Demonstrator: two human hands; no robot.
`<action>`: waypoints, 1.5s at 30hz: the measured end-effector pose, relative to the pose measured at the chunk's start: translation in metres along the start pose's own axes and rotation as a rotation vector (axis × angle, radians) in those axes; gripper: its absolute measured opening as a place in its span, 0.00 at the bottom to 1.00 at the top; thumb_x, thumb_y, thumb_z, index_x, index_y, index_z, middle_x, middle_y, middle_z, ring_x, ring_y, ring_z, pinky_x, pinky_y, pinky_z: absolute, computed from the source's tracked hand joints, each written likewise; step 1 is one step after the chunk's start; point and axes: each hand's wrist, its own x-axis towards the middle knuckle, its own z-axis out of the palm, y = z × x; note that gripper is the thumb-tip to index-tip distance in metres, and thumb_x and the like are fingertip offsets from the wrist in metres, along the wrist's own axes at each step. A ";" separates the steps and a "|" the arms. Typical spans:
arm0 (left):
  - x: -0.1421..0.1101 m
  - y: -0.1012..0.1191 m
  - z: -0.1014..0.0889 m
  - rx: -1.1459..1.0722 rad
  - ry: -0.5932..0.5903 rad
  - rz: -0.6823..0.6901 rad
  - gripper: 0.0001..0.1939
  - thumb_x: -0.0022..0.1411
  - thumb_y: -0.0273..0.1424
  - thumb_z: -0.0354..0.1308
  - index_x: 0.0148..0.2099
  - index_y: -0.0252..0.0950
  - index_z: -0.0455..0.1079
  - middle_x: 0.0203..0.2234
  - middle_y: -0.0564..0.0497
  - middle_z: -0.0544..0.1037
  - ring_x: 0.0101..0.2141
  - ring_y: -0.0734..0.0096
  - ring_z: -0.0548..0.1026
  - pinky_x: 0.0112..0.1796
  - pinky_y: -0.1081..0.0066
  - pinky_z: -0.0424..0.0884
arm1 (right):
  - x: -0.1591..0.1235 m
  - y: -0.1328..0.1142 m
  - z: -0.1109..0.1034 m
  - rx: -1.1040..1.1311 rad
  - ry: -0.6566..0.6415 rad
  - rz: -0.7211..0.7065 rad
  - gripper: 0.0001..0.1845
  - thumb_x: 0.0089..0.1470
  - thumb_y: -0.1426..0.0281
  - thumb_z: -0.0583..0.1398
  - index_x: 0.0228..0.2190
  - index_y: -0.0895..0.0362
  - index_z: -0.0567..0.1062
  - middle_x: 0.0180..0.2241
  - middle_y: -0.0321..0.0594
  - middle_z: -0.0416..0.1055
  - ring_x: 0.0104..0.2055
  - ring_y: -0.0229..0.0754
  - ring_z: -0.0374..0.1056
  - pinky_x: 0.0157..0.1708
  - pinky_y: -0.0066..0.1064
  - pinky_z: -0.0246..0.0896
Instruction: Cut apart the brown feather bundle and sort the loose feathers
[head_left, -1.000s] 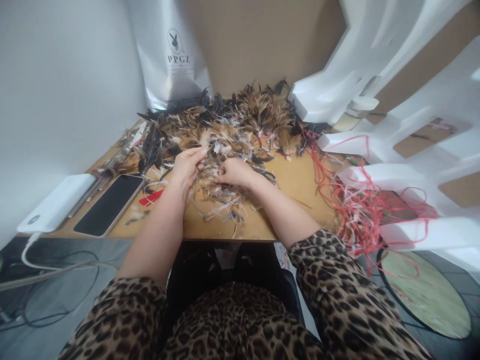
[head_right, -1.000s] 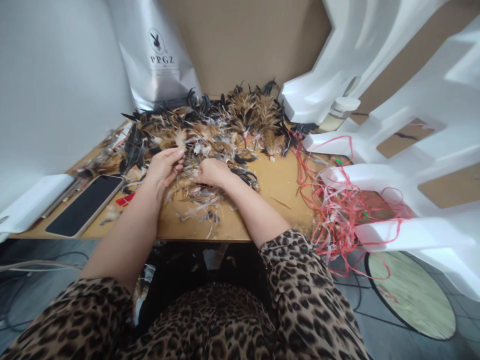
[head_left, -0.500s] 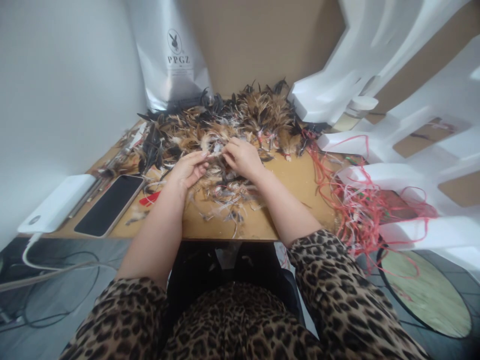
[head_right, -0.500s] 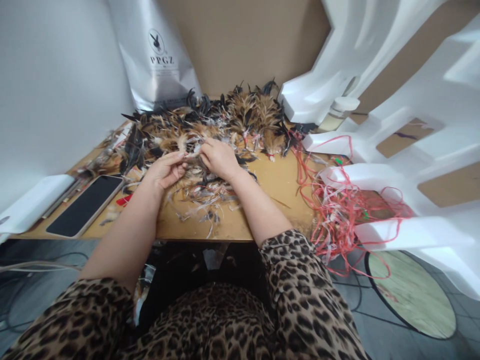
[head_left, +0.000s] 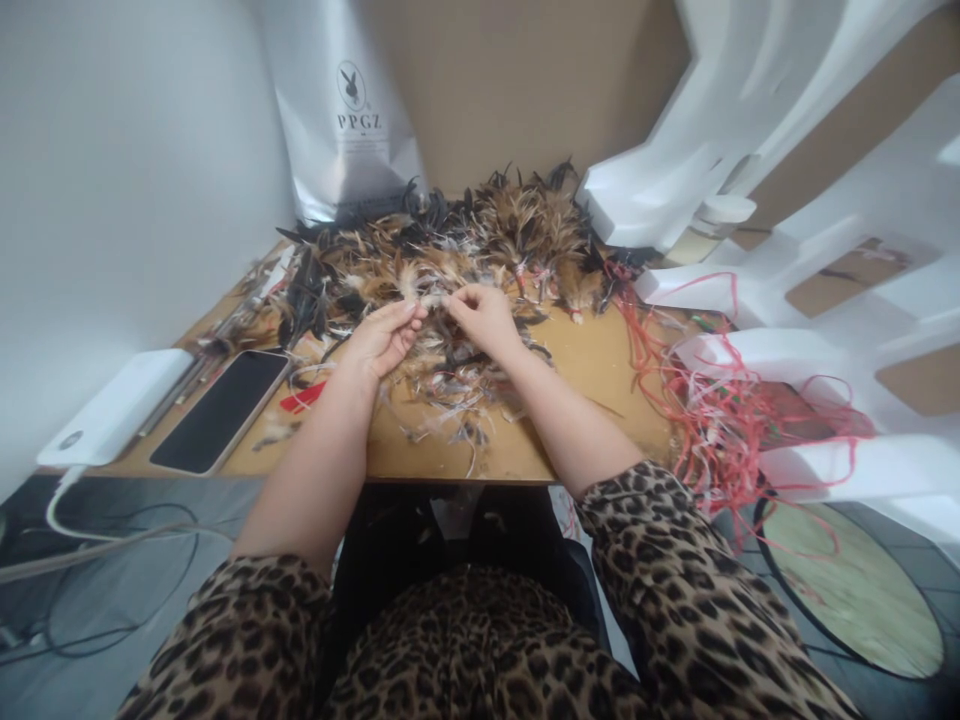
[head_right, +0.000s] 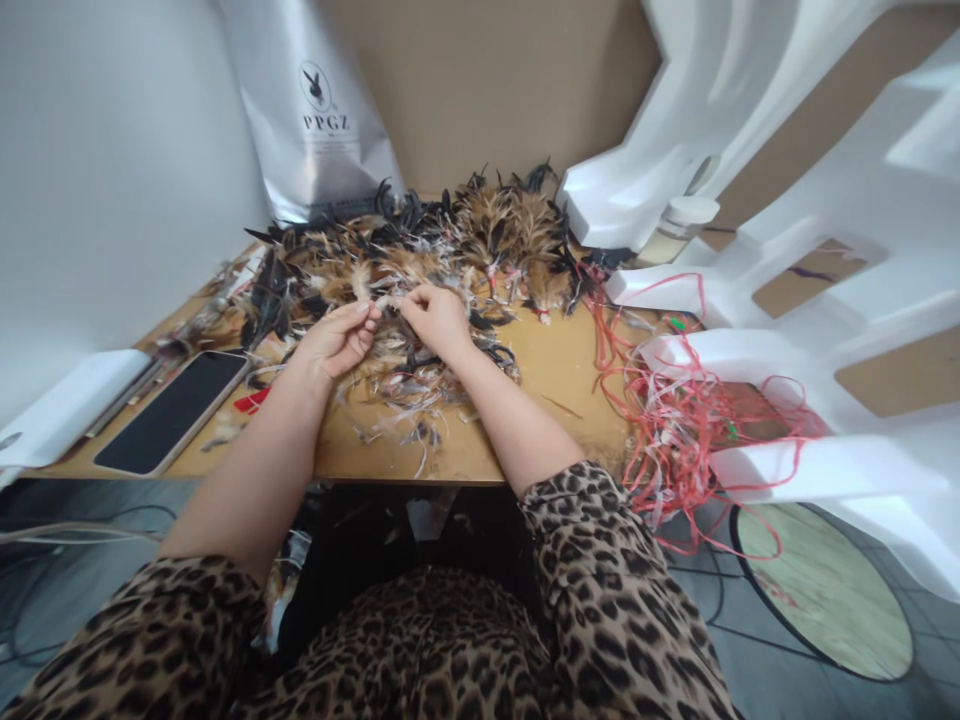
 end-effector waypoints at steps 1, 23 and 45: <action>0.000 0.000 0.001 0.008 0.002 0.028 0.03 0.49 0.22 0.64 0.30 0.30 0.74 0.23 0.50 0.77 0.20 0.85 0.71 0.20 0.87 0.67 | 0.000 -0.001 0.002 0.139 -0.043 0.108 0.19 0.50 0.56 0.57 0.23 0.60 0.71 0.20 0.34 0.64 0.22 0.32 0.56 0.25 0.26 0.52; -0.004 -0.008 0.008 0.178 -0.001 -0.036 0.09 0.48 0.26 0.66 0.33 0.28 0.75 0.25 0.46 0.78 0.19 0.81 0.73 0.18 0.85 0.66 | 0.001 0.001 0.009 0.336 -0.042 0.108 0.12 0.43 0.63 0.61 0.22 0.61 0.72 0.20 0.31 0.65 0.24 0.31 0.57 0.27 0.24 0.55; 0.000 0.002 0.006 0.031 0.195 0.136 0.04 0.52 0.24 0.63 0.31 0.30 0.70 0.22 0.51 0.77 0.18 0.84 0.70 0.18 0.86 0.64 | -0.015 -0.006 0.016 -0.851 -0.389 -0.250 0.16 0.56 0.71 0.49 0.35 0.60 0.76 0.39 0.49 0.71 0.41 0.49 0.68 0.35 0.35 0.59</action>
